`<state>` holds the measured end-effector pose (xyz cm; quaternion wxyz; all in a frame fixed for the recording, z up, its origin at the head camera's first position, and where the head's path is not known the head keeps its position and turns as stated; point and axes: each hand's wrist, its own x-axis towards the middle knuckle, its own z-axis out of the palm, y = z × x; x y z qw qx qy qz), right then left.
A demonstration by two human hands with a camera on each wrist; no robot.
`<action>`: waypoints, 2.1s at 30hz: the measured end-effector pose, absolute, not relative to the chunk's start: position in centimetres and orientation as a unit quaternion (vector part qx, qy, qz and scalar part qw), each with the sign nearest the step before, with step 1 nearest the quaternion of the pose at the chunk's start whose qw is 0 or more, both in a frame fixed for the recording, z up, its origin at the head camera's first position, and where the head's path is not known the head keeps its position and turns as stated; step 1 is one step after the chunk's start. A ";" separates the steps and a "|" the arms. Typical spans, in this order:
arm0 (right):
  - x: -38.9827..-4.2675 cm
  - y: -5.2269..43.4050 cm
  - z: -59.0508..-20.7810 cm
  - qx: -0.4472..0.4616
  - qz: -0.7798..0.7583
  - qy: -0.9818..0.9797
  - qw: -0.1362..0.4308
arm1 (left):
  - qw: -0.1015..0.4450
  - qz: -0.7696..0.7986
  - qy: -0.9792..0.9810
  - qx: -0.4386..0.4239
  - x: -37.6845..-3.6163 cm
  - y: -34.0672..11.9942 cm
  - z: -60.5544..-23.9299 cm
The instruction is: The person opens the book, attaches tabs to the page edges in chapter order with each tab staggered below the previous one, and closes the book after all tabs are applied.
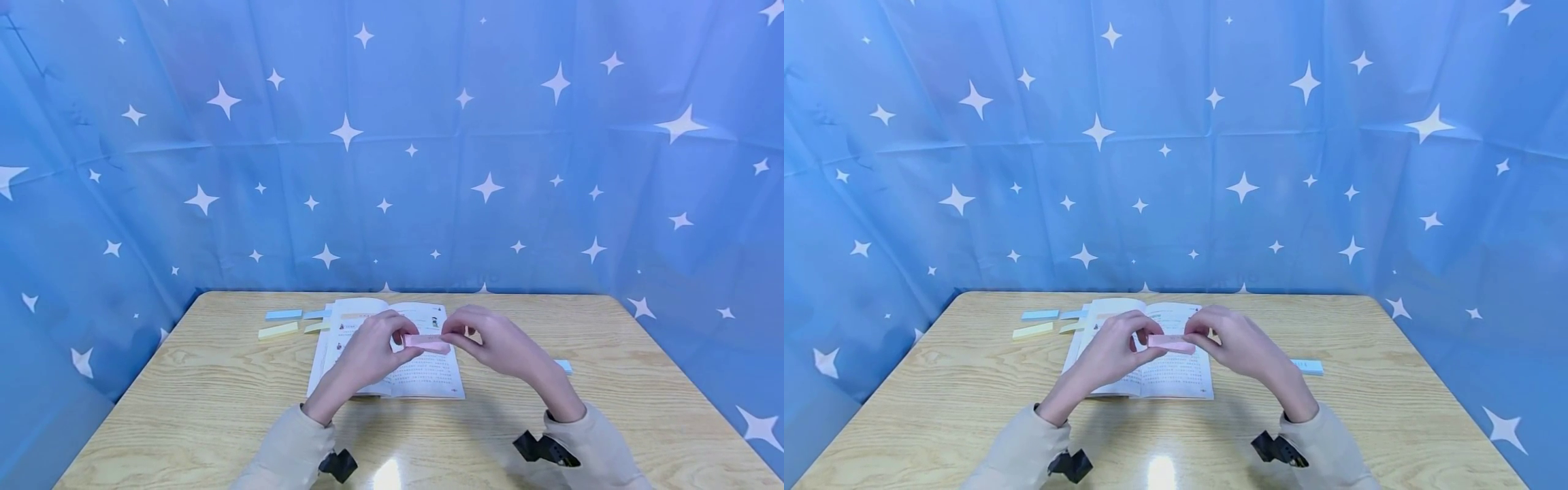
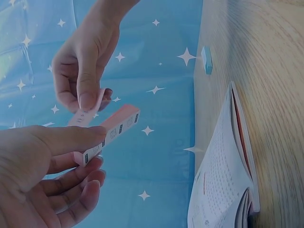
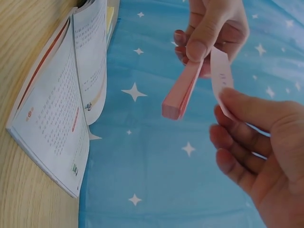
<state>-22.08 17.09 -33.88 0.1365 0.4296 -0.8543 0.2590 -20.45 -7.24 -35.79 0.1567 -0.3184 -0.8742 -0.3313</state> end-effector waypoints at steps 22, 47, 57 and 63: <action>-22.7 17.6 -34.0 0.406 0.297 -0.852 0.148 | 0.198 -0.393 -0.864 -0.245 -20.6 -9.8 -36.5; -22.6 17.5 -34.1 0.400 0.290 -0.857 0.144 | 0.198 -0.370 -0.893 -0.165 -20.4 -15.2 -38.8; -22.6 17.7 -34.3 0.394 0.290 -0.862 0.133 | 0.221 -0.347 -0.899 -0.152 -21.2 -17.9 -39.6; -22.6 17.7 -34.3 0.398 0.291 -0.860 0.136 | 0.217 -0.339 -0.907 -0.125 -21.6 -19.1 -39.7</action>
